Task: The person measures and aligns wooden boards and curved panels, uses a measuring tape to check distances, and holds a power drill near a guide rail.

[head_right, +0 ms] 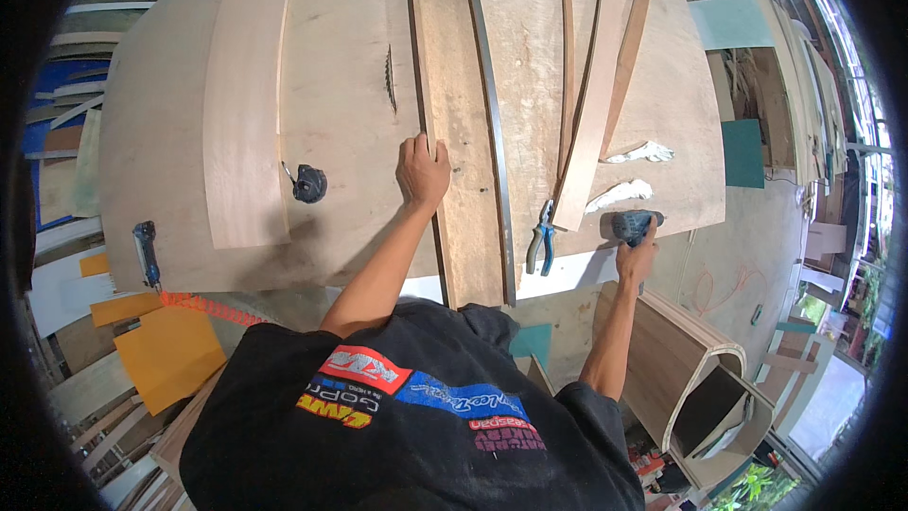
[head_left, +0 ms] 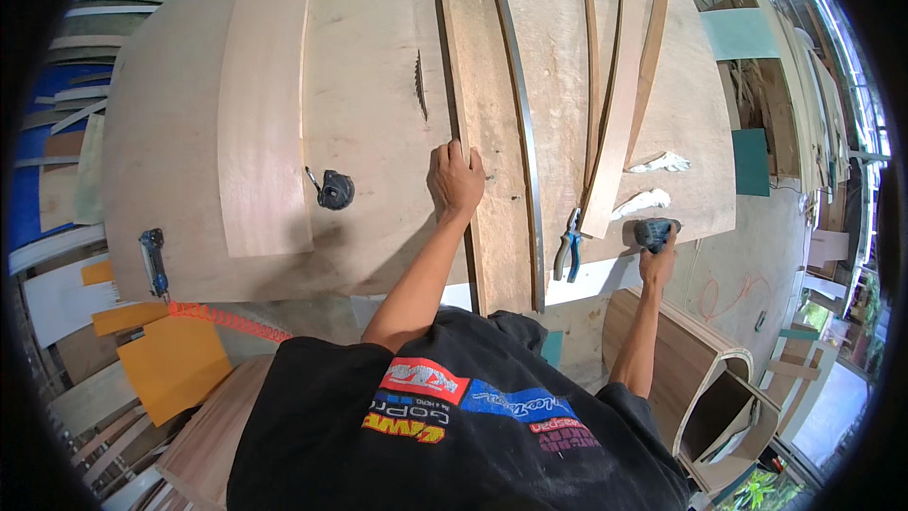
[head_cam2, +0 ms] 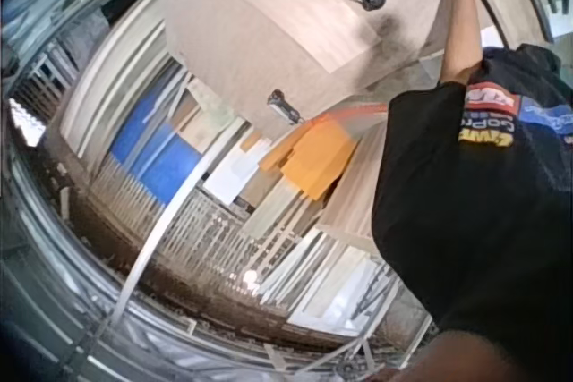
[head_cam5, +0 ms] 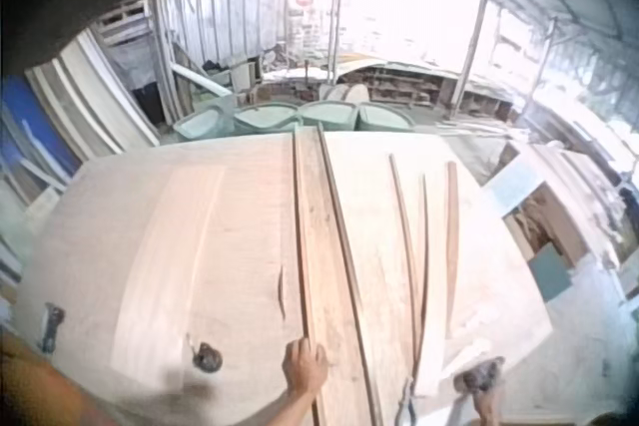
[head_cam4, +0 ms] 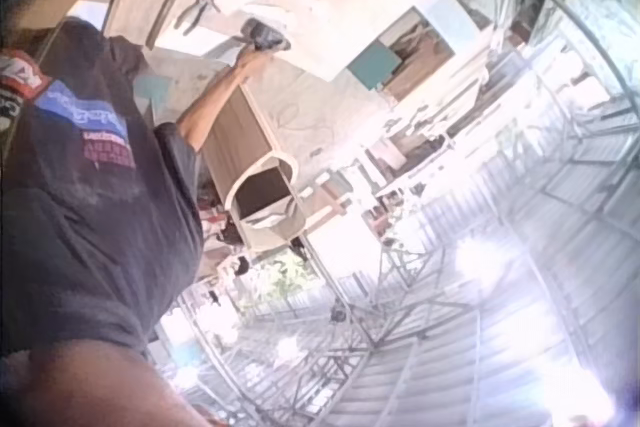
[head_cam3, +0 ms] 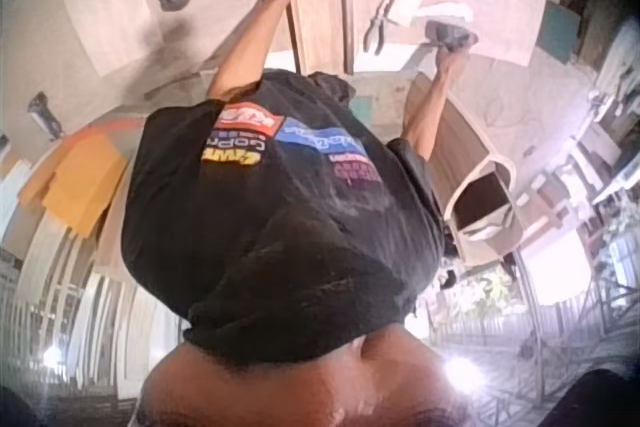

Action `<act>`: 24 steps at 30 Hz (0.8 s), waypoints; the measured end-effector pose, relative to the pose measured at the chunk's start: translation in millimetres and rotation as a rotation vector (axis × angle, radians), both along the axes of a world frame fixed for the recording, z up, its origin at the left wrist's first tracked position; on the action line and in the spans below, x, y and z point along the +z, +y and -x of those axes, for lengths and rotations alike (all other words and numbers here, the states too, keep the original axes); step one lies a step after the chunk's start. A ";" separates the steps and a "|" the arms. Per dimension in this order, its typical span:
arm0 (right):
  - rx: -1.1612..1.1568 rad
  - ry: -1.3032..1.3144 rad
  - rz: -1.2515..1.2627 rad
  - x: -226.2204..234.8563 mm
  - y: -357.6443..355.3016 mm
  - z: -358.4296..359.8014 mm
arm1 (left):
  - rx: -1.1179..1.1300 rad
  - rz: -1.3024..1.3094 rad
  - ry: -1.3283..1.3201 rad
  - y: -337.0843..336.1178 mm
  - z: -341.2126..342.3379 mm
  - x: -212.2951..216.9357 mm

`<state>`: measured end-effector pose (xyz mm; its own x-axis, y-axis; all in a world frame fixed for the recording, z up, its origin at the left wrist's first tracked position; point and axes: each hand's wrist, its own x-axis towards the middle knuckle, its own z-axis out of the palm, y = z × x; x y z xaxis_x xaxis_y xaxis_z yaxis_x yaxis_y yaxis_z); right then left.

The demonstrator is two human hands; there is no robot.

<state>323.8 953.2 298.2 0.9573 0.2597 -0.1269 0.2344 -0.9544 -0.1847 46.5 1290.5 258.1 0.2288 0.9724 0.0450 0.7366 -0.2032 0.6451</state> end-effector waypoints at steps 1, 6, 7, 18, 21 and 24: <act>0.004 -0.018 0.005 -4.3 -1.1 2.6 | -0.023 0.010 -0.009 -0.7 1.0 0.4; 0.057 0.019 -0.168 -18.1 13.6 0.6 | -0.004 -0.107 -0.077 -1.4 0.4 -1.0; 0.082 0.032 -0.244 -20.8 13.6 -4.0 | -0.012 -0.099 -0.071 -0.7 1.1 -0.4; 0.038 -0.013 -0.012 4.8 53.1 5.0 | -0.042 -0.053 -0.065 1.6 3.8 1.1; 0.201 -0.184 -0.161 4.3 75.9 42.2 | -0.046 -0.032 -0.123 4.2 4.8 -3.8; 0.455 -0.080 -0.422 -7.6 100.4 98.6 | -0.067 0.006 -0.151 7.8 8.4 -13.4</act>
